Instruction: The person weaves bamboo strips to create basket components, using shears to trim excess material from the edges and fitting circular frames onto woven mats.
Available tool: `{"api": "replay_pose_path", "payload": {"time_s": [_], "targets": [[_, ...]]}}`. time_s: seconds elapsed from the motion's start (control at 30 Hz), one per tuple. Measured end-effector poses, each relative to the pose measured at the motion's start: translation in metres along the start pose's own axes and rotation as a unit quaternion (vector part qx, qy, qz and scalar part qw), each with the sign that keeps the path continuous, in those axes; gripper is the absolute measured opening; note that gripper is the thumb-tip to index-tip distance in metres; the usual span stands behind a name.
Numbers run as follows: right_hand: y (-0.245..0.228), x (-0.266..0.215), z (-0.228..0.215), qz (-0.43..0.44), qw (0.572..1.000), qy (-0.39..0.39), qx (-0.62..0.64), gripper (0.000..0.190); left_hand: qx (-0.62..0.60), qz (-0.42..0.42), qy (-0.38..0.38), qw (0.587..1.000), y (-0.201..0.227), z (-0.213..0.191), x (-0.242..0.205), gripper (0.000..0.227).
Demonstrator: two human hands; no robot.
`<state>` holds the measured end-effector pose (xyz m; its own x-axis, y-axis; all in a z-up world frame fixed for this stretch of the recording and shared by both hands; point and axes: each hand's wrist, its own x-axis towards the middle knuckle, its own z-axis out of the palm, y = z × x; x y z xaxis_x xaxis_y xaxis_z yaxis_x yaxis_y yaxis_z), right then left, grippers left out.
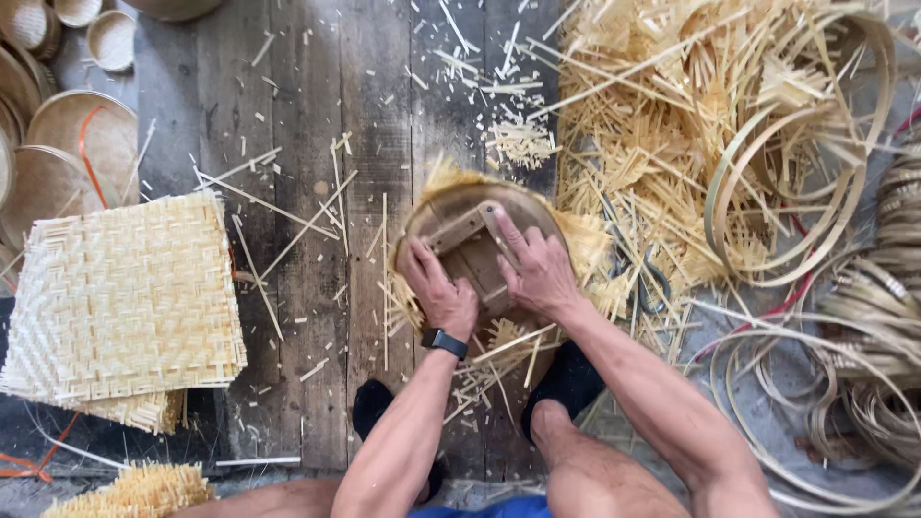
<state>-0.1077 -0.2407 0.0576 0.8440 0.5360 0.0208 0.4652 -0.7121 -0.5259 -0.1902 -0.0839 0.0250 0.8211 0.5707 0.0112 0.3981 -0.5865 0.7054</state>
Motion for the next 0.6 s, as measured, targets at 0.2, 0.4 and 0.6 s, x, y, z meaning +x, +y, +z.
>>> {"api": "replay_pose_path", "payload": {"time_s": [0.2, 0.4, 0.6], "targets": [[-0.021, -0.041, 0.0, 0.064, 0.996, 0.054, 0.007, 0.08, 0.04, 0.095, -0.031, 0.994, 0.005, -0.022, -0.012, 0.1], [0.021, -0.058, 0.029, 0.099, 0.981, 0.061, 0.155, 0.05, 0.061, 0.085, -0.07, 0.992, -0.033, 0.007, -0.012, 0.095], [0.132, -0.131, -0.011, 0.444, 0.89, 0.102, 0.036, 0.064, 0.114, 0.098, -0.048, 0.988, -0.033, 0.013, -0.014, 0.091]]}}
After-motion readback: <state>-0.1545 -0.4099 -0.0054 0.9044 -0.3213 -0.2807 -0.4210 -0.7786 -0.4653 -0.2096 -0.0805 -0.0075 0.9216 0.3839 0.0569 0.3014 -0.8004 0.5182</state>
